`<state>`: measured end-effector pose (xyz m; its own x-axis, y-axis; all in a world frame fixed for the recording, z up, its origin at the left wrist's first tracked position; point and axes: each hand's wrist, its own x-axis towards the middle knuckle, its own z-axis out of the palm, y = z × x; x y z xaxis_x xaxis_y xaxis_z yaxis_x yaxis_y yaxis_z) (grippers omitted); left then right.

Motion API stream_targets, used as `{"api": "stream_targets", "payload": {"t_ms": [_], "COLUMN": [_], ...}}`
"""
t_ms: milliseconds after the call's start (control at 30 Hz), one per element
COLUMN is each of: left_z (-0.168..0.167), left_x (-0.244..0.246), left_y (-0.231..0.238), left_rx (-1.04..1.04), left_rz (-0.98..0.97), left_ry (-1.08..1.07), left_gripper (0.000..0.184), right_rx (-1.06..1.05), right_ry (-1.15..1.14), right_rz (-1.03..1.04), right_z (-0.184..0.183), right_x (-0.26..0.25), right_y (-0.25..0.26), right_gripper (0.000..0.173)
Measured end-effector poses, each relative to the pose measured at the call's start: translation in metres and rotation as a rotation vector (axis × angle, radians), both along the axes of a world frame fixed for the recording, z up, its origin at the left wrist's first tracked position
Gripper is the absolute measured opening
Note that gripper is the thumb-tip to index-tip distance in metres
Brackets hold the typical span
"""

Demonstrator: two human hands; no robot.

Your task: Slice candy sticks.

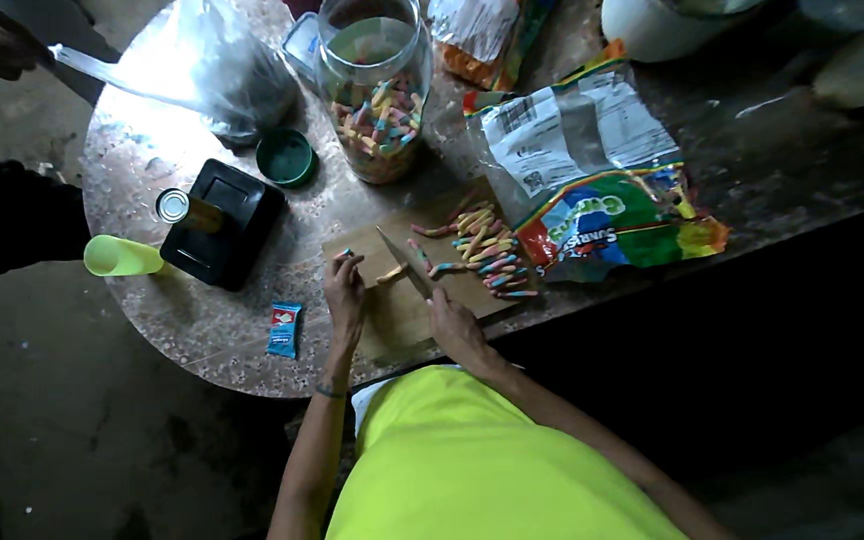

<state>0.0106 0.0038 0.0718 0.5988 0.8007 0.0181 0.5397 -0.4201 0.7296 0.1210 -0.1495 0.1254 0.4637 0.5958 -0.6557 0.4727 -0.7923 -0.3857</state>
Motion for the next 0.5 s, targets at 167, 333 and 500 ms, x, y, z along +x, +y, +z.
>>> {"api": "stream_targets", "payload": {"t_ms": [167,333,500], "left_z": [0.02,0.03,0.003], "left_x": [-0.007,0.014,0.098], "left_y": [0.016,0.028,0.061], "left_rx": [-0.02,-0.023,0.044], "left_rz": [0.05,-0.056,-0.059], "left_ry": [0.005,0.05,0.196], "left_gripper": [0.026,0.031,0.033], "right_rx": [-0.005,-0.047,-0.155], "right_ry": [0.017,-0.026,-0.04], "right_rz": [-0.013,-0.005,0.013], "right_z": [-0.005,-0.011,-0.011], "right_x": [-0.013,-0.022,-0.028], "right_y": [0.011,0.017,0.027], "right_gripper": [0.043,0.043,0.044]}}
